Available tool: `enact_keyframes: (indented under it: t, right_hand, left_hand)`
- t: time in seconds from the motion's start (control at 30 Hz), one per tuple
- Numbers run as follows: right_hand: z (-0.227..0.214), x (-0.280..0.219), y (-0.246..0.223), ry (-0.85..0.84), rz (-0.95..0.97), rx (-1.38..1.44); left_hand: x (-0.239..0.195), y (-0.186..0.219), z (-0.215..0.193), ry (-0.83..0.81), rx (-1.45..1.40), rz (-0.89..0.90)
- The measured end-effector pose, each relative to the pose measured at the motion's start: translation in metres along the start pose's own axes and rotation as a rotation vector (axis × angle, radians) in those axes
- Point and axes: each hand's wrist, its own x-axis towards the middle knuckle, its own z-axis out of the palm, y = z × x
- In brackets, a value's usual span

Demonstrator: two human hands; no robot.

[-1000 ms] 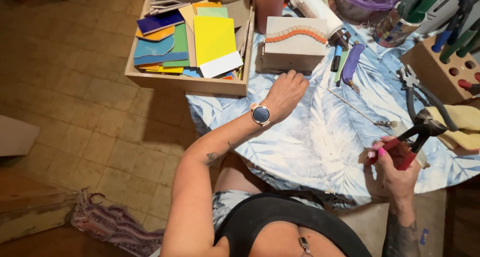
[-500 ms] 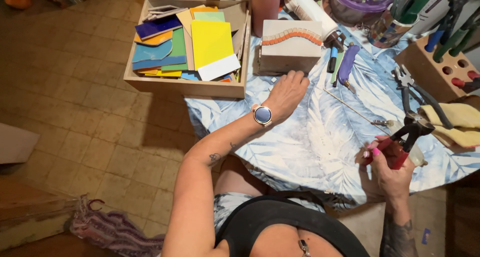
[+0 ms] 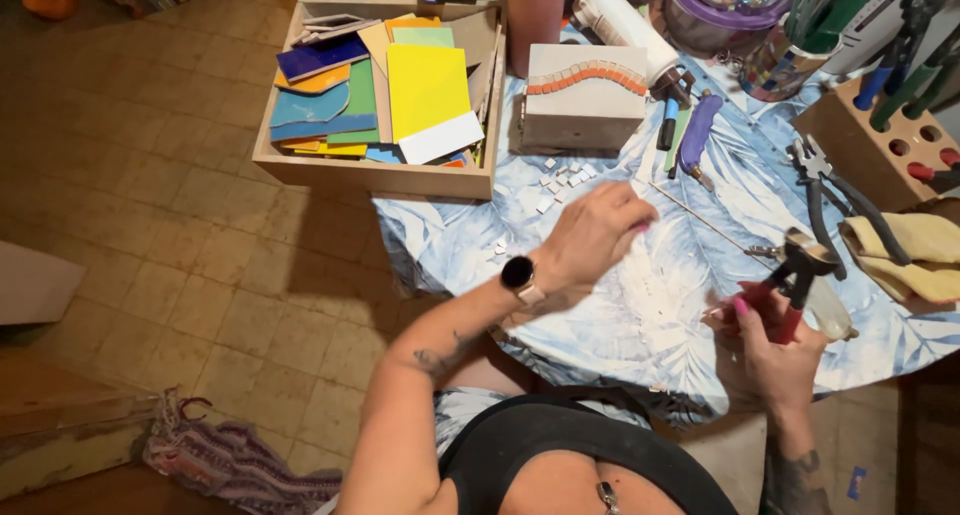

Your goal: Cutting small ceramic tiles into smaller pieces using tile nippers for mosaic work

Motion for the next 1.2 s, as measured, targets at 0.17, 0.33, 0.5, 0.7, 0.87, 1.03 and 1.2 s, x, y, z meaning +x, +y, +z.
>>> enact_keyframes:
  t: [0.17, 0.33, 0.5, 0.7, 0.87, 1.03, 1.2]
  right_hand:
    - [-0.004, 0.013, 0.041, -0.084, -0.001, -0.090]
    - [-0.018, 0.028, 0.050, -0.228, -0.114, -0.272]
    - [-0.025, 0.037, 0.024, -0.346, -0.421, -0.480]
    - [-0.024, 0.043, 0.023, -0.454, -0.427, -0.556]
    - [-0.025, 0.044, 0.029, -0.462, -0.361, -0.585]
    - [-0.025, 0.048, 0.037, -0.477, -0.357, -0.606]
    - [-0.024, 0.048, 0.035, -0.500, -0.444, -0.648]
  left_hand:
    - [-0.014, 0.027, -0.018, -0.015, -0.531, -0.210]
    - [-0.022, 0.026, -0.023, -0.010, -0.896, -0.360]
    - [-0.017, 0.031, -0.036, -0.006, -0.913, -0.454]
    - [-0.017, 0.038, -0.039, 0.059, -0.865, -0.399]
    - [-0.016, 0.036, -0.035, 0.087, -0.871, -0.375]
    - [-0.016, 0.038, -0.032, 0.090, -0.878, -0.391]
    - [-0.012, 0.044, -0.028, 0.090, -0.772, -0.339]
